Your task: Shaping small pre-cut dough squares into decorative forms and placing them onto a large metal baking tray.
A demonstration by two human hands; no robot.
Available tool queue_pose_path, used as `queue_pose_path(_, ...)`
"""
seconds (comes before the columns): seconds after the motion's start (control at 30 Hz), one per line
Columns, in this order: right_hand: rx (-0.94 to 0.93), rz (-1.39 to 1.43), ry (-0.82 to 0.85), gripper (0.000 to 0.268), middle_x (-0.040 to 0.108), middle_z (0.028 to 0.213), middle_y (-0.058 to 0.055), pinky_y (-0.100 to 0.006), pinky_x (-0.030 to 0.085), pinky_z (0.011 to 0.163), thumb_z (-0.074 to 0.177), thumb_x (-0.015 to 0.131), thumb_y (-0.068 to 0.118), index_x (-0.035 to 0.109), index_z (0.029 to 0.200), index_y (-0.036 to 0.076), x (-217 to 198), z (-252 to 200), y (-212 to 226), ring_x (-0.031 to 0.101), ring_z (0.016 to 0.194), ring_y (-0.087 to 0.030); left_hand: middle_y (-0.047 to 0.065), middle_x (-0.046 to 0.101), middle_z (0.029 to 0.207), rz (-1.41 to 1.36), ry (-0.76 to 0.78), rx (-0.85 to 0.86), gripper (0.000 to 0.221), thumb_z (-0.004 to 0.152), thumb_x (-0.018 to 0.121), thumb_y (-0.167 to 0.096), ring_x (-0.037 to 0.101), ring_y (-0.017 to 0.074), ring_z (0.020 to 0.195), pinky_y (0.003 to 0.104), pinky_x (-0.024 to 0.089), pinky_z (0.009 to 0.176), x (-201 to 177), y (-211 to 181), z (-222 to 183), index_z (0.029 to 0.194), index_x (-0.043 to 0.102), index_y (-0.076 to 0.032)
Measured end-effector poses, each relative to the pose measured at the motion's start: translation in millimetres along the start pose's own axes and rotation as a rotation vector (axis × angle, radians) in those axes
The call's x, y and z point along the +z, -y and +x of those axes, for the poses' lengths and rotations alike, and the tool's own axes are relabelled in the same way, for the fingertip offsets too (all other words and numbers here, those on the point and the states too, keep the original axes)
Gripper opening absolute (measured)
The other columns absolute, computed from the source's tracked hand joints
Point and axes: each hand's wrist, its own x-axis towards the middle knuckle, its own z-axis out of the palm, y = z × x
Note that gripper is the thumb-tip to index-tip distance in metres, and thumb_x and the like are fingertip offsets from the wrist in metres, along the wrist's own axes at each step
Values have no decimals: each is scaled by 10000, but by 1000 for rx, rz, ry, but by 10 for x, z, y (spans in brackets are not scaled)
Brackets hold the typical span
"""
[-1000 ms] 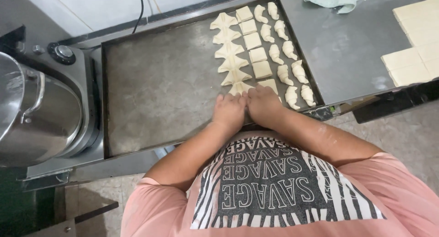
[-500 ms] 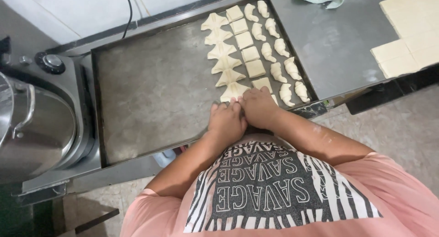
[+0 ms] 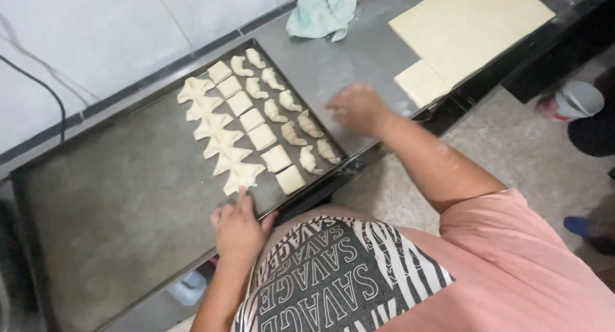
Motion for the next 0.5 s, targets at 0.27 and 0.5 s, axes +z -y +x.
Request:
queue_pose_path(0.27,472,-238,571,732,587,1453,-61,-461,356,1029,881,438,58,483,1526,402,-328,101,-2072,472,1291,-341,-4,550,1531,4,-134,-51,810,803,549,-784,613,272,1092,468,301,1096,317,63,42,1300,625,-149)
queue_pose_path(0.5,252,-270,552,520,676,1337,-33,-396,465,1018,834,524,295,669,1331,344,-89,238,-2628,533,1237,-347,112,706,1276,-225,-481,32,670,844,626,-614,618,334,1111,493,433,962,456,173,-4,1173,660,-30)
